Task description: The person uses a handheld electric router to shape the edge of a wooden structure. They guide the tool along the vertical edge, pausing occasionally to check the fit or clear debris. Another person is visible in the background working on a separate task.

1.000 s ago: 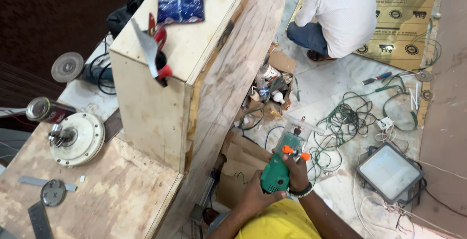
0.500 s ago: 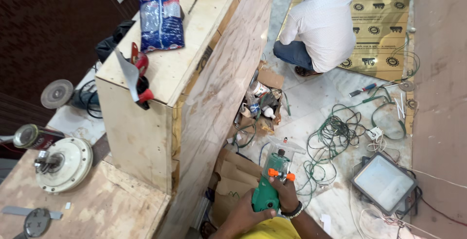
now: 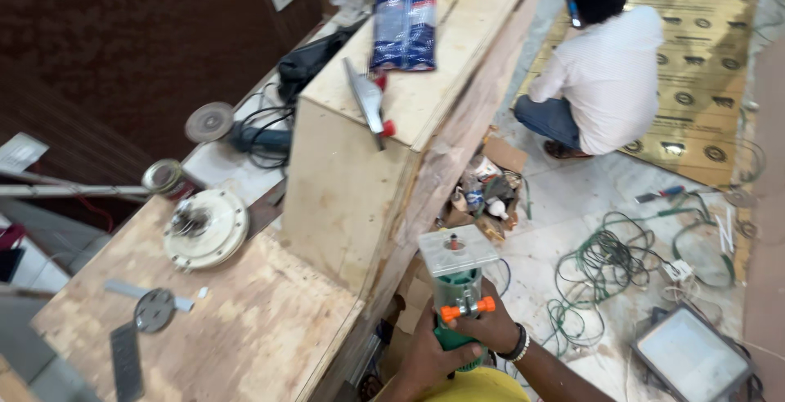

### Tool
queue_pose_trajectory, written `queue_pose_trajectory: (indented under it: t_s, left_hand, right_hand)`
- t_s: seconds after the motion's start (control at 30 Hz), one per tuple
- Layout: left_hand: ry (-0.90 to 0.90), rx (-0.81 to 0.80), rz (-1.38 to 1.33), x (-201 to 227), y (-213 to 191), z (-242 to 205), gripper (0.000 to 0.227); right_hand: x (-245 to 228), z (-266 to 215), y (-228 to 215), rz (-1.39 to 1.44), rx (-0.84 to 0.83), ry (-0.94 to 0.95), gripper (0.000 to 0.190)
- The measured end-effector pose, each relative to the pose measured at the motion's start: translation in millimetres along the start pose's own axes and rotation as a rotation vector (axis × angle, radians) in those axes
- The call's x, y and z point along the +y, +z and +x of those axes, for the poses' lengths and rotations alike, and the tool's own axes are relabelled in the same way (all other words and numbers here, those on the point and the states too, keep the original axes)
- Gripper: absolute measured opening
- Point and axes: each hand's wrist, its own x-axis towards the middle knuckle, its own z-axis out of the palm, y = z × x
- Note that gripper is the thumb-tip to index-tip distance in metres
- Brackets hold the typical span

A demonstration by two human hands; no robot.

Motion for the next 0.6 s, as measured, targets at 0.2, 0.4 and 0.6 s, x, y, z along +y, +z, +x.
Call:
queue_pose_trajectory:
  t_s: [0.2,0.4,0.6]
  left_hand:
    - [0.398,0.277,0.198,7.0,-30.4,-39.2,0.064]
    - [0.080,0.635,-0.145,-2.9,-50.1,-68.3,0.067]
    - [0.078,0.816,-0.280,-16.4,-90.5,-89.3,0.067]
  right_hand:
    - [-24.1,35.3,63.2,-0.075,-0.240,0.076,0.080]
    - [-34.9,88.9,129.2,-0.283,-0.452,0.014,0.066]
    - [17.7,121.4,185.8,-0.111,-0.663,0.369,0.055]
